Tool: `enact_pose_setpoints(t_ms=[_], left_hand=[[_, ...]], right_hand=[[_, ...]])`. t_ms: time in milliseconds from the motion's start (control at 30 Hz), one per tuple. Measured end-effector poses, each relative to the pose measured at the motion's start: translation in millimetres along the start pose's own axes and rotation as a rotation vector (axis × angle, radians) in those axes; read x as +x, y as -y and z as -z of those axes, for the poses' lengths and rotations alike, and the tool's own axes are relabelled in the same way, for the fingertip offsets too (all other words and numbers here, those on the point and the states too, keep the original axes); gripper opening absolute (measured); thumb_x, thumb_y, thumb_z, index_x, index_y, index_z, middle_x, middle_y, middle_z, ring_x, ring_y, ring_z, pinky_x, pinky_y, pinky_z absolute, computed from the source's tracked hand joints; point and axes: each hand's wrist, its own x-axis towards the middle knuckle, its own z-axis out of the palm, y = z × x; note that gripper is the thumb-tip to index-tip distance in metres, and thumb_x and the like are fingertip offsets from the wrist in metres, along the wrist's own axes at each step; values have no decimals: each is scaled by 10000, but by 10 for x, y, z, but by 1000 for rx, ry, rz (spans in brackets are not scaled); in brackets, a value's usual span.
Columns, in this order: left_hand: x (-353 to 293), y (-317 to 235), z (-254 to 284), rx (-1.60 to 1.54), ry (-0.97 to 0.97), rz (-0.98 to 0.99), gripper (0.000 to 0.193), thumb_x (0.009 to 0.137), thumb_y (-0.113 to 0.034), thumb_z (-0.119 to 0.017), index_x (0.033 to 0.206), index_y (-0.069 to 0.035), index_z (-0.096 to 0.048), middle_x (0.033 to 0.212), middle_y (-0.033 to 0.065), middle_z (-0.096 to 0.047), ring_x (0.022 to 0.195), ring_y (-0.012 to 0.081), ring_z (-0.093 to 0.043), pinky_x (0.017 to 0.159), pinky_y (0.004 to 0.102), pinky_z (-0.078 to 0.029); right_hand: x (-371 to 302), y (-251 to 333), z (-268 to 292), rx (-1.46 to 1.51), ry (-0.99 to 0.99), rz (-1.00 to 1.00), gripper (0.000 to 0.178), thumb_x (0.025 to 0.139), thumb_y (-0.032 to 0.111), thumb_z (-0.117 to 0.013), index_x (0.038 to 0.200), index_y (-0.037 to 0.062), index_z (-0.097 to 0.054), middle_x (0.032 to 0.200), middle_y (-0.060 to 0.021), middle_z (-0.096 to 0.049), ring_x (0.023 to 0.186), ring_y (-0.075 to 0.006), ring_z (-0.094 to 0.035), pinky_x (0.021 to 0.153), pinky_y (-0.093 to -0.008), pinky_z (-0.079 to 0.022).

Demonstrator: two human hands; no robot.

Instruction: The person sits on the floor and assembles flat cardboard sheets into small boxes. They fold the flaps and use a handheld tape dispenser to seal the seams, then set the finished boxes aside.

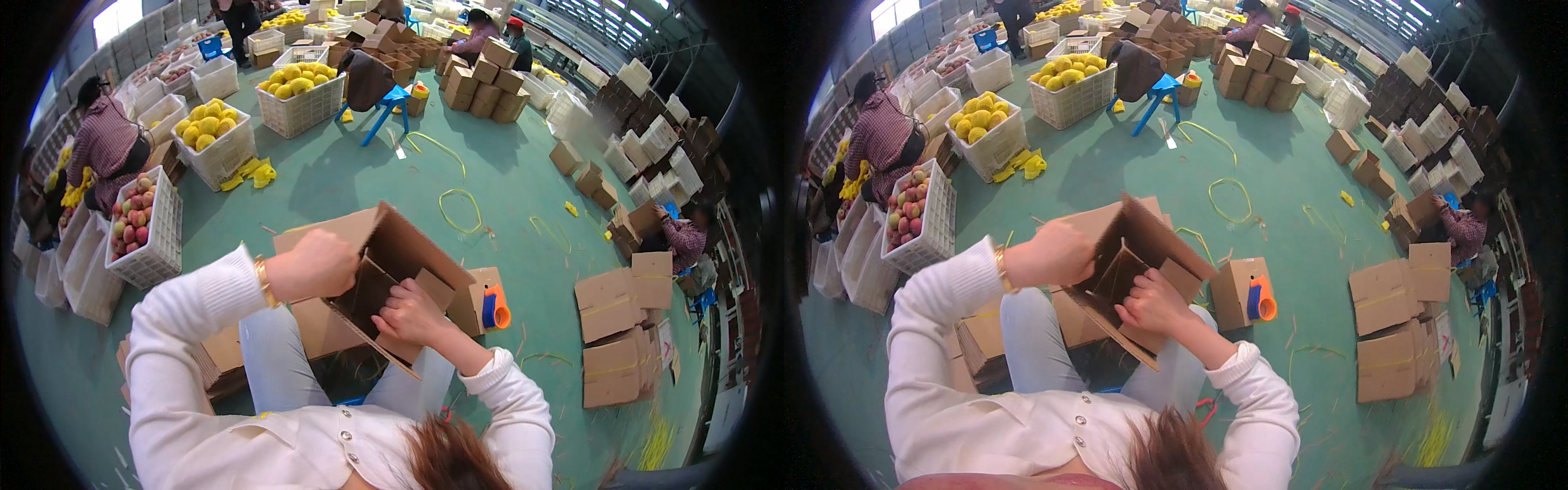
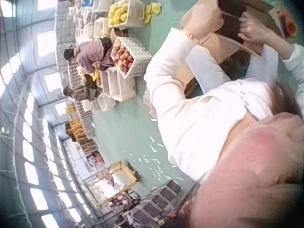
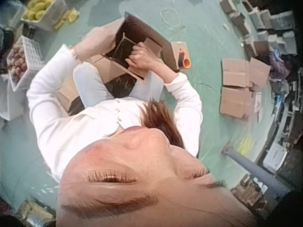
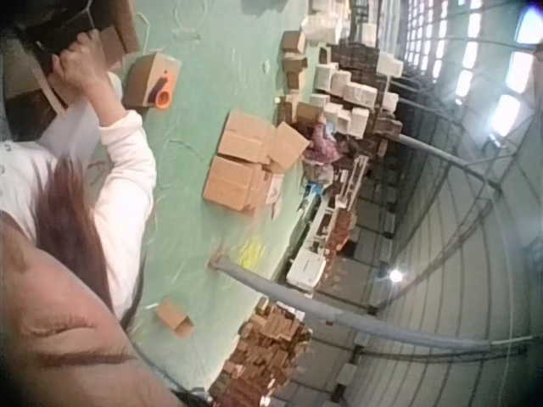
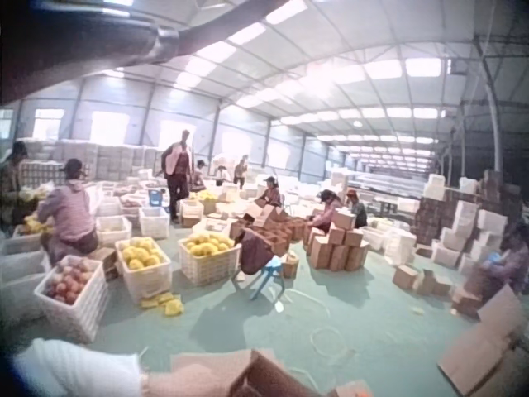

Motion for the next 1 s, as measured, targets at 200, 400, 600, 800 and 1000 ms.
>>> enact_pose_setpoints(t_ms=[200, 400, 600, 800, 1000], left_hand=[[456, -368, -464, 67, 192, -415, 186, 697, -275, -661, 631, -103, -687, 639, 107, -656, 639, 287, -668, 523, 398, -494], [579, 161, -855, -170, -275, -749, 180, 748, -200, -661, 895, -103, -627, 870, 53, -649, 772, 245, -629, 626, 375, -498], [389, 76, -885, -457, -529, -518, 447, 799, -151, -667, 1217, -65, -535, 1247, 137, -502, 1158, 308, -504, 938, 415, -455], [-9, -92, -883, -402, -542, -379, 543, 836, -233, -661, 1346, -160, -489, 1410, 118, -416, 1318, 323, -392, 1077, 458, -362], [123, -127, -975, -331, -334, -640, 468, 954, -428, -491, 1369, -213, -487, 1461, 33, -403, 1376, 281, -325, 1124, 490, -274]], right_hand=[[35, -48, 51, 80, -29, -25, 198, 772, 234, -657, 628, 97, -659, 658, 0, -631, 711, -178, -536, 739, -328, -401], [-53, 1, 75, 9, -351, -151, 171, 724, 164, -722, 854, 96, -634, 932, -39, -613, 910, -221, -562, 868, -375, -409], [-510, 257, -76, -62, -450, -581, 485, 714, 262, -777, 1102, 77, -554, 1191, -114, -521, 1139, -316, -456, 979, -474, -342], [-288, -29, -187, 110, -559, -702, 700, 623, 224, -862, 1151, 42, -439, 1230, -189, -431, 1160, -375, -412, 978, -475, -349], [-161, -65, -264, 293, -639, -848, 667, 653, 166, -852, 1133, 40, -407, 1234, -153, -423, 1143, -311, -448, 955, -427, -389]])
